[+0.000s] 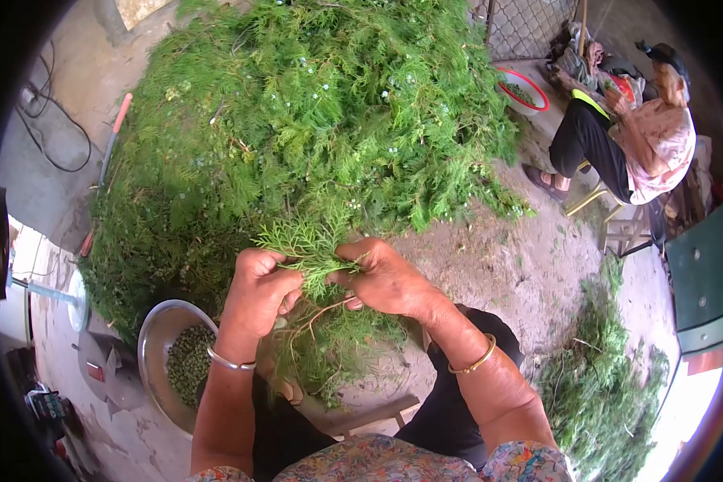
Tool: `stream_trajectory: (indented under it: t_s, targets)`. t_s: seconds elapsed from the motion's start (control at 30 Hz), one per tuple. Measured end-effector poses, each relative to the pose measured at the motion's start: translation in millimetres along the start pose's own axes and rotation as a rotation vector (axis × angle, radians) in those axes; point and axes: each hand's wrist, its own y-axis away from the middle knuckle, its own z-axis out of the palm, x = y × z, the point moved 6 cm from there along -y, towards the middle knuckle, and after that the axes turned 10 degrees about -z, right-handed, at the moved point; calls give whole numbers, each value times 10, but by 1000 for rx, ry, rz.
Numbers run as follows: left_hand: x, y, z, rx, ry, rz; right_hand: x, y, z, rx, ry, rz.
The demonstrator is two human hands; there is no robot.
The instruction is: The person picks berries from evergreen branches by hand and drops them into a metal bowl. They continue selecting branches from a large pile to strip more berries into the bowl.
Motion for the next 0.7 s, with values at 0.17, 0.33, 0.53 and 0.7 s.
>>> stream_trajectory:
  t_s: [0.17, 0.33, 0.53, 0.7]
  targets:
    - [64, 16, -64, 127, 113, 67, 37, -24, -5, 31, -38, 41]
    - [92, 29, -31, 100, -41, 87, 45, -37, -10, 50, -62, -7]
    - [-42, -47, -102, 133, -261, 48, -9, -33, 34, -31, -18, 38]
    - [78, 51, -76, 343, -876, 543, -19, -34, 70, -52, 21, 83]
